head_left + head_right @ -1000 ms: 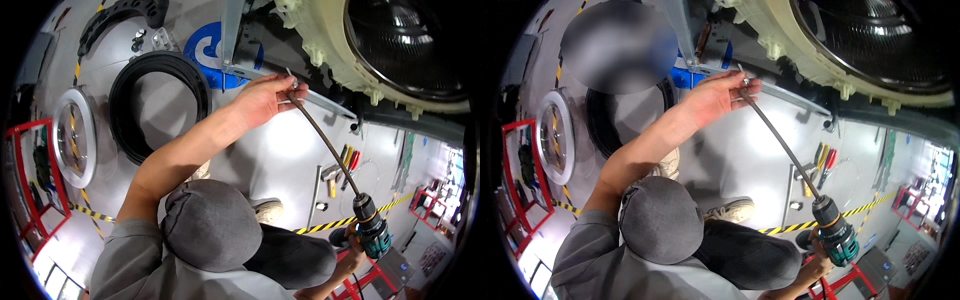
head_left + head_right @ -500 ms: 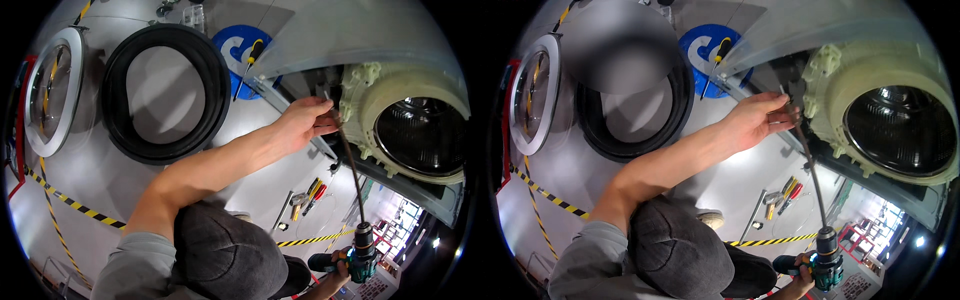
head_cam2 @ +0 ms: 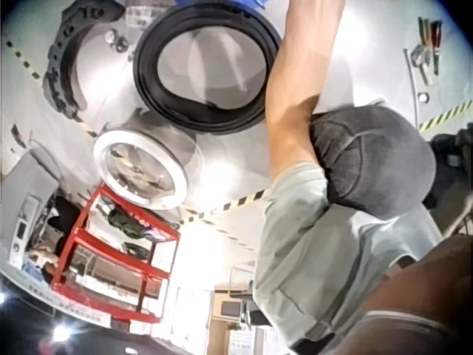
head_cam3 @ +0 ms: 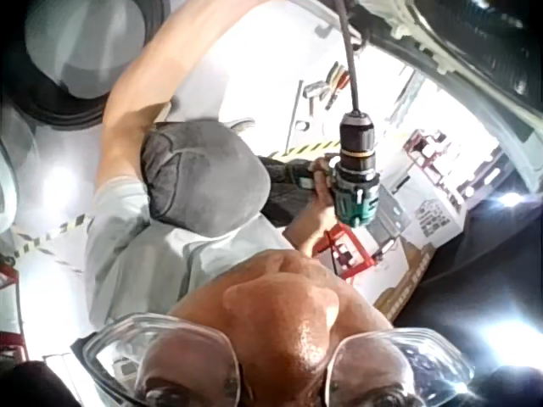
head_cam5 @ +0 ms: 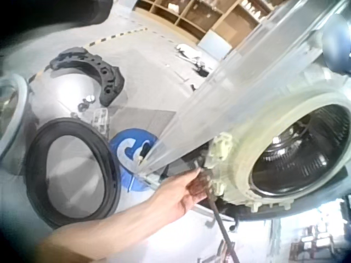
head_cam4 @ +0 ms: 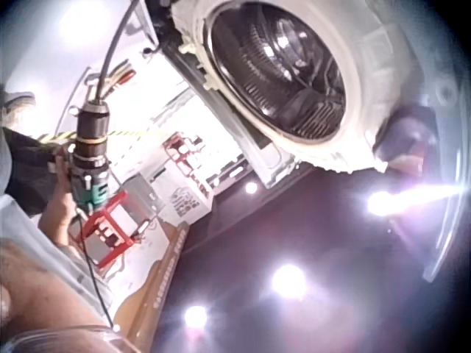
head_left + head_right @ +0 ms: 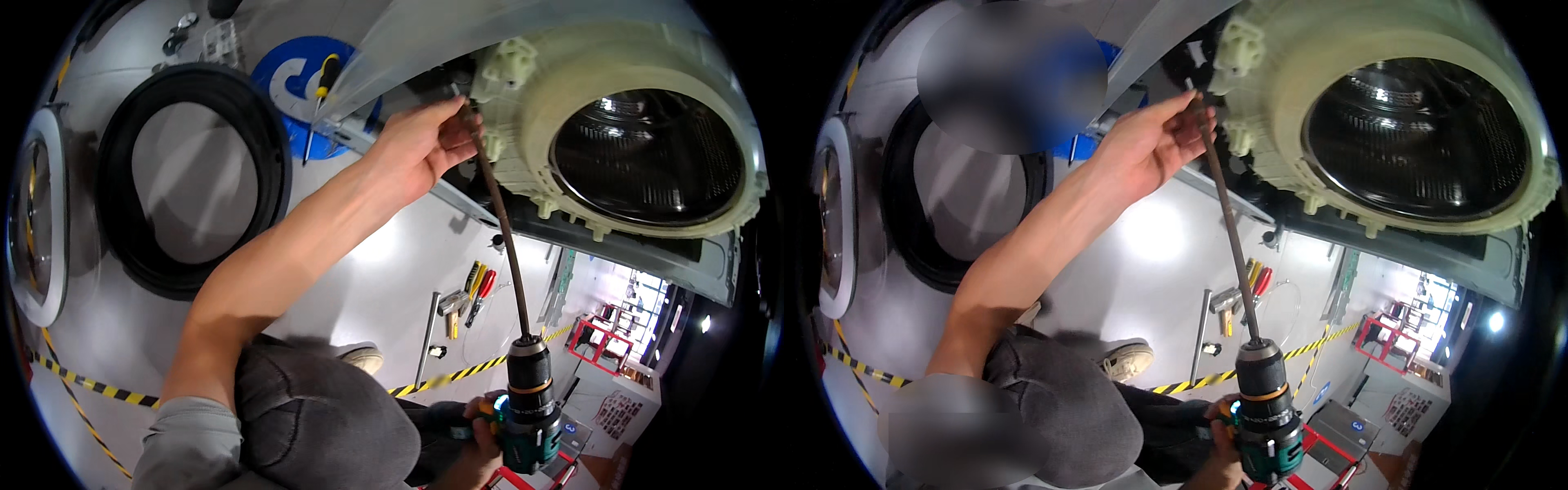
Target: The person uses a drill with a long bit to drive screws into the outer casing and internal assembly of a washing machine. The person picks up screws from a pile, aligns them with pre-drilled holes on the plastic and metal components, and secures them one by one while holding parts in place.
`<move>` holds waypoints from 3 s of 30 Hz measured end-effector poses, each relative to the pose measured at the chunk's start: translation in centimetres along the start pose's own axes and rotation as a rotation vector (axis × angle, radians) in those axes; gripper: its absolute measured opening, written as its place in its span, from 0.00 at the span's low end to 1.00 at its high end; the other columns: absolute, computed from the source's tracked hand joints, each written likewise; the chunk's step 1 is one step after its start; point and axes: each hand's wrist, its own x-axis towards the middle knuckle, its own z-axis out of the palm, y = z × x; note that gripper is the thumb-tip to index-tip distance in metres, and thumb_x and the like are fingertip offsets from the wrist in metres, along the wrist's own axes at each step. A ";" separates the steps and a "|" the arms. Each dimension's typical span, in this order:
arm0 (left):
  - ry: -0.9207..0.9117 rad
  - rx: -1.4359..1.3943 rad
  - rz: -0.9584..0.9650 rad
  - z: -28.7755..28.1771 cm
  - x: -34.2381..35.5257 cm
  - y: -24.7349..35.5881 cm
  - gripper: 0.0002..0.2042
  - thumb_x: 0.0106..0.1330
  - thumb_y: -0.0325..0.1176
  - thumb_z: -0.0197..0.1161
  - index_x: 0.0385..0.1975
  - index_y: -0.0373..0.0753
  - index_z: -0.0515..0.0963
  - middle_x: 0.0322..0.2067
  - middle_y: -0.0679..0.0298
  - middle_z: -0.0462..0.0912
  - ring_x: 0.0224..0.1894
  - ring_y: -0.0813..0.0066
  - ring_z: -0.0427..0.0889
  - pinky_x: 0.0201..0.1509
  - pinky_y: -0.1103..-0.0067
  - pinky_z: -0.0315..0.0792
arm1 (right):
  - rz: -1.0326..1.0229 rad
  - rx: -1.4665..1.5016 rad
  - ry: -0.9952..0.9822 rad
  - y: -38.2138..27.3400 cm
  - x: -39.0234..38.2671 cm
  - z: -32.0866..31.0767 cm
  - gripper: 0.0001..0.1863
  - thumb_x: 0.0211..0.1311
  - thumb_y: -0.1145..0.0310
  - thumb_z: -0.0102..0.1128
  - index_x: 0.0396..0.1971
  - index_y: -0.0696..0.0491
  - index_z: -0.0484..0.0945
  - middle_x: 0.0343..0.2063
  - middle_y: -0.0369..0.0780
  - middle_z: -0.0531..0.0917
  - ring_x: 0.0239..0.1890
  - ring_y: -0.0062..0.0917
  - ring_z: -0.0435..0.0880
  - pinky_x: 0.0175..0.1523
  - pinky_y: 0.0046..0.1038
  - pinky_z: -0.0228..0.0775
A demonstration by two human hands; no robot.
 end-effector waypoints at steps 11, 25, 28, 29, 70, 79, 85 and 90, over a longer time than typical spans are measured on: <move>-0.047 0.019 0.057 0.9 -1.7 2.5 0.08 0.69 0.33 0.57 0.40 0.34 0.75 0.37 0.59 0.80 0.41 0.70 0.79 0.48 0.74 0.75 | 0.075 -0.091 -0.142 3.7 -1.7 -1.9 0.21 0.50 0.70 0.67 0.45 0.55 0.73 0.33 0.42 0.79 0.33 0.30 0.79 0.41 0.32 0.72; -0.167 0.399 0.406 10.3 -3.8 0.5 0.07 0.69 0.31 0.58 0.40 0.36 0.75 0.39 0.62 0.79 0.44 0.73 0.76 0.51 0.75 0.70 | 0.002 0.234 -0.171 5.3 -1.8 -5.4 0.15 0.51 0.84 0.62 0.41 0.57 0.75 0.35 0.40 0.77 0.36 0.26 0.77 0.43 0.25 0.71; -0.300 0.381 0.314 12.3 -3.9 0.4 0.07 0.69 0.33 0.58 0.39 0.37 0.75 0.36 0.63 0.79 0.40 0.74 0.77 0.49 0.75 0.71 | -0.004 0.261 -0.168 5.5 -1.5 -5.3 0.15 0.51 0.84 0.62 0.41 0.57 0.75 0.35 0.40 0.77 0.36 0.26 0.77 0.43 0.25 0.71; -0.310 0.346 0.280 12.8 -3.7 0.4 0.07 0.69 0.33 0.58 0.38 0.37 0.75 0.35 0.62 0.79 0.40 0.73 0.77 0.48 0.74 0.72 | -0.005 0.266 -0.163 5.5 -1.0 -4.9 0.15 0.51 0.83 0.62 0.41 0.58 0.75 0.35 0.40 0.77 0.36 0.26 0.77 0.43 0.25 0.71; -0.666 0.409 0.511 18.9 -3.8 0.0 0.15 0.75 0.42 0.43 0.57 0.46 0.66 0.50 0.57 0.73 0.48 0.68 0.72 0.57 0.70 0.65 | -0.105 0.348 -0.150 2.3 2.7 2.8 0.14 0.51 0.80 0.63 0.40 0.62 0.76 0.34 0.44 0.80 0.34 0.29 0.81 0.43 0.27 0.74; -0.241 1.628 1.484 15.6 -0.7 -1.5 0.25 0.65 0.34 0.60 0.59 0.29 0.64 0.54 0.52 0.64 0.52 0.60 0.69 0.56 0.70 0.66 | -0.114 0.340 -0.129 2.0 2.5 3.4 0.14 0.51 0.79 0.64 0.40 0.63 0.77 0.34 0.45 0.81 0.34 0.30 0.81 0.43 0.28 0.75; -0.348 1.712 1.551 15.3 -0.4 -2.2 0.34 0.58 0.30 0.64 0.63 0.25 0.57 0.55 0.43 0.59 0.56 0.47 0.63 0.61 0.63 0.61 | -0.123 0.324 -0.103 1.7 1.8 4.1 0.14 0.51 0.79 0.64 0.40 0.63 0.77 0.34 0.45 0.82 0.34 0.30 0.82 0.43 0.28 0.75; -0.504 1.708 1.582 14.9 0.3 -1.4 0.35 0.54 0.26 0.63 0.63 0.25 0.55 0.55 0.42 0.58 0.55 0.46 0.61 0.60 0.59 0.59 | -0.155 0.310 -0.089 0.7 1.7 5.7 0.14 0.51 0.78 0.64 0.40 0.64 0.77 0.34 0.46 0.82 0.34 0.31 0.82 0.43 0.29 0.76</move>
